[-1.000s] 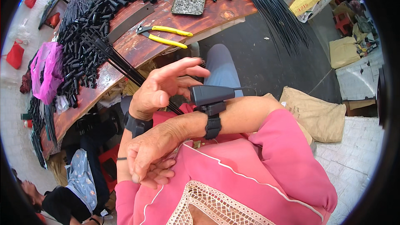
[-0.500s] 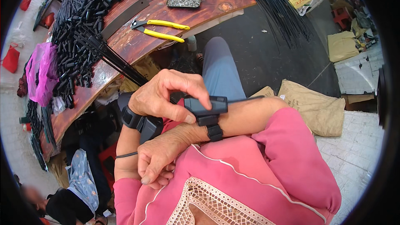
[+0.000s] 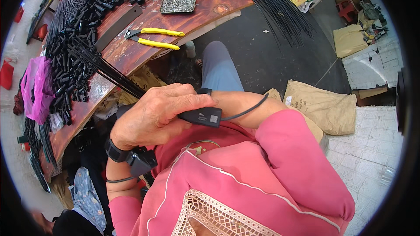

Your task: Assembling the internal ribs and shaft mechanism of umbrellas at a factory workstation.

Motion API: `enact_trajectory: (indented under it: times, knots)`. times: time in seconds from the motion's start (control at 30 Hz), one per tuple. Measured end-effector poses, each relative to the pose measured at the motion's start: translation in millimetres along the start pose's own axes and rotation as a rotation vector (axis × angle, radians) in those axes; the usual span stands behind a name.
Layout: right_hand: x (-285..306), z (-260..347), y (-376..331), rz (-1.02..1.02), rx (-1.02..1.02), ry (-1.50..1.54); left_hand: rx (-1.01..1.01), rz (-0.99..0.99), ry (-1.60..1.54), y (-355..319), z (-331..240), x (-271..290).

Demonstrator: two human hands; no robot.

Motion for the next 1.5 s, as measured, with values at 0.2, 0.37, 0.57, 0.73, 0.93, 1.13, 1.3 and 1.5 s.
enact_trajectory:
  times: [0.2, 0.37, 0.57, 0.73, 0.93, 1.13, 1.3, 1.5]
  knots:
    - [44, 2, 21, 0.454, -0.447, -0.988, -0.094, -0.303, 0.003, -19, -7, -1]
    - [82, -3, 10, 0.392, -0.626, -1.127, 0.55, -0.578, -0.77, -51, 78, -27]
    - [83, 8, 15, 0.49, -0.651, -1.27, 0.538, -0.328, -1.006, -14, 59, -70]
    - [102, -9, 4, 0.464, -0.709, -1.476, 0.593, -0.418, -1.31, 15, 44, -80]
    - [113, 34, 12, 0.404, -0.7, -1.455, 0.313, -0.455, -1.553, 21, 37, -69]
    - [127, 38, 16, 0.004, -0.756, -0.957, 0.353, -0.447, -1.437, 13, 52, -68]
    - [141, 33, 20, -0.584, -0.539, -0.05, 0.42, -0.515, -1.323, -1, 62, -56]
    - [142, 49, 32, -0.73, -0.207, 0.356, 0.322, -0.98, -0.54, -93, 35, 17]
Point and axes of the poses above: each hand's wrist, its own y-axis towards the middle knuckle, its own x-axis out of the back of the hand, z = x × y, the point moved 9 cm from there along y, towards the middle knuckle, and after that the axes turned 3 degrees about x, right-handed, at the moved point
